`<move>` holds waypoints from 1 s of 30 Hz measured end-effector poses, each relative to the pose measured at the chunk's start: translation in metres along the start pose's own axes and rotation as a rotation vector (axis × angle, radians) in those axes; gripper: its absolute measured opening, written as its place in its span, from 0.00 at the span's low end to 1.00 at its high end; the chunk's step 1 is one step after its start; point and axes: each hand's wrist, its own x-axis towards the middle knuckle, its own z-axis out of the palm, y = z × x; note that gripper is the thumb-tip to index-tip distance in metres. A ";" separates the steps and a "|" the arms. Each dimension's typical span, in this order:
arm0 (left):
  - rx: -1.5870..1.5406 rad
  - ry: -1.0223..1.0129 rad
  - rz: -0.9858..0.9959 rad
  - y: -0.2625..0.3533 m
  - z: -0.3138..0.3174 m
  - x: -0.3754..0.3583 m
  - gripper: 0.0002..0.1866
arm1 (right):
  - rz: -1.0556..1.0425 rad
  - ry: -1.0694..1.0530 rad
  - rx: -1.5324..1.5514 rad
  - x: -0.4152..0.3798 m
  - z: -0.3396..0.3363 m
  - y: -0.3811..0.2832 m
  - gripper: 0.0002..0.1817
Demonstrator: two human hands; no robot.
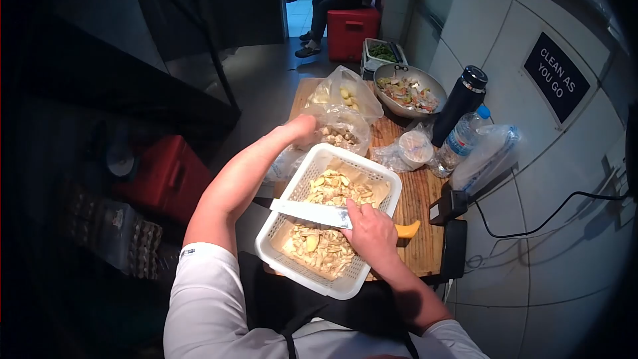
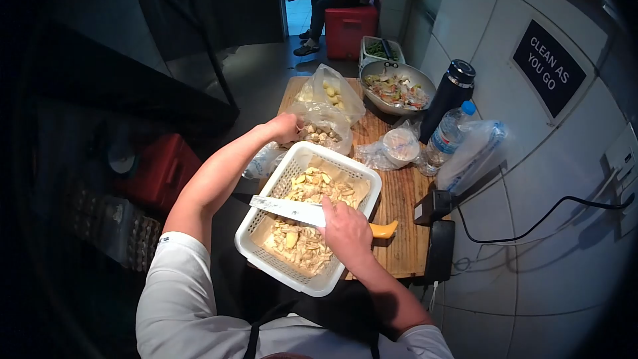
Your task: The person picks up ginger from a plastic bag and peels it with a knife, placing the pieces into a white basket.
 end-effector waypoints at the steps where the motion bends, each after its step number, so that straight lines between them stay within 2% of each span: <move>1: 0.129 -0.075 0.005 0.008 -0.001 -0.003 0.28 | 0.005 -0.006 0.001 0.000 0.000 0.000 0.35; 4: 0.069 -0.041 -0.023 0.001 0.009 0.008 0.26 | 0.012 -0.016 0.009 0.001 -0.001 0.000 0.35; 10: -0.040 0.027 0.045 -0.002 0.003 0.015 0.23 | 0.008 -0.044 0.020 0.003 -0.002 0.003 0.35; 13: -0.102 -0.033 0.061 0.006 -0.003 0.033 0.19 | 0.025 -0.070 0.030 0.001 0.000 0.003 0.35; 16: -0.011 0.133 0.301 0.018 0.004 0.040 0.22 | 0.050 -0.112 0.023 0.003 -0.002 0.002 0.35; 20: 0.015 -0.033 0.200 0.032 0.007 0.054 0.27 | 0.074 -0.146 0.022 0.003 0.000 0.003 0.36; 23: -0.253 -0.133 0.234 0.019 0.021 0.072 0.29 | 0.071 -0.146 0.016 0.003 0.004 0.005 0.37; 26: -0.089 -0.088 0.370 0.017 0.011 0.064 0.25 | 0.066 -0.138 0.018 0.003 0.005 0.005 0.38; 29: -0.031 0.029 0.320 0.015 -0.011 0.055 0.21 | 0.064 -0.132 0.022 0.003 0.003 0.004 0.39; 30: 0.033 -0.037 0.281 0.011 -0.017 0.054 0.20 | 0.064 -0.133 0.024 0.003 0.002 0.004 0.39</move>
